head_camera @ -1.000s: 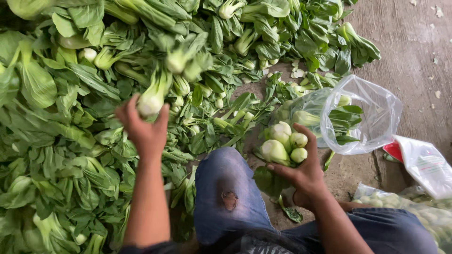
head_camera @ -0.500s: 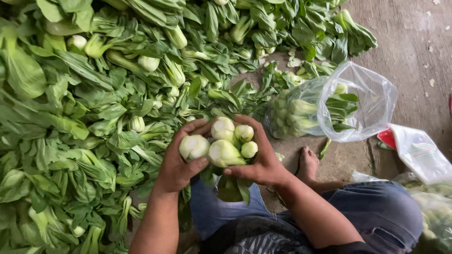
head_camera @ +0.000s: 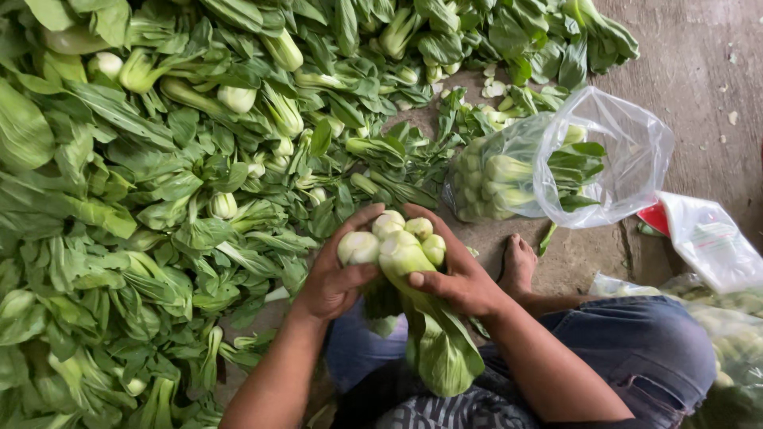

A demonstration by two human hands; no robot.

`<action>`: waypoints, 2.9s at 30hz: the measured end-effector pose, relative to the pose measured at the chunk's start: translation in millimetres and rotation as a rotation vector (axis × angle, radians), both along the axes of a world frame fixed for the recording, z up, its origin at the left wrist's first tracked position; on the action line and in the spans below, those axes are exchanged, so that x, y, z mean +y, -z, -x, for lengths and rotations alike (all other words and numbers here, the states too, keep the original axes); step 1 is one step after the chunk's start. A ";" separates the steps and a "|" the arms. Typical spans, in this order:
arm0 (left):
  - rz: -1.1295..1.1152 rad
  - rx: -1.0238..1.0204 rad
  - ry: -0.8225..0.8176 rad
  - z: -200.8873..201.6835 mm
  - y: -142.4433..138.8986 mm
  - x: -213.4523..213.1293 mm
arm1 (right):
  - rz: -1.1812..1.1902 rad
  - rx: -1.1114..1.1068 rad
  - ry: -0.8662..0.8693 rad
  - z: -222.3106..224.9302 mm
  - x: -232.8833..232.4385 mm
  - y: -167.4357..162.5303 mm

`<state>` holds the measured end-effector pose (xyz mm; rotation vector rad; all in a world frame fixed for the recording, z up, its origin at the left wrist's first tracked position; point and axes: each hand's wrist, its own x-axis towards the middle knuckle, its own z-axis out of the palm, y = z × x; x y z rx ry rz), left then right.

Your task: The person sits on the floor and sorts bok choy by hand, gathering bunches from a large pile and placing them into clear plastic bags. The person repeatedly picks up vegetables, arranges them, and packs them into bags.

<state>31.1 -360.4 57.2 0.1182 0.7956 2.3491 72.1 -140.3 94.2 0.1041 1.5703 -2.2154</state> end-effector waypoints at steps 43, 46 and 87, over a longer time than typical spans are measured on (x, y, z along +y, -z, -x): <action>0.067 -0.181 -0.102 -58.3 23.5 73.2 | -0.569 0.334 0.293 -78.8 -4.9 15.7; 0.120 -0.084 -0.048 -52.9 31.1 85.5 | -0.559 0.284 0.333 -74.0 9.0 34.8; 0.455 0.469 -0.209 -27.5 -14.2 49.5 | -0.444 0.381 0.121 -60.2 80.4 -20.7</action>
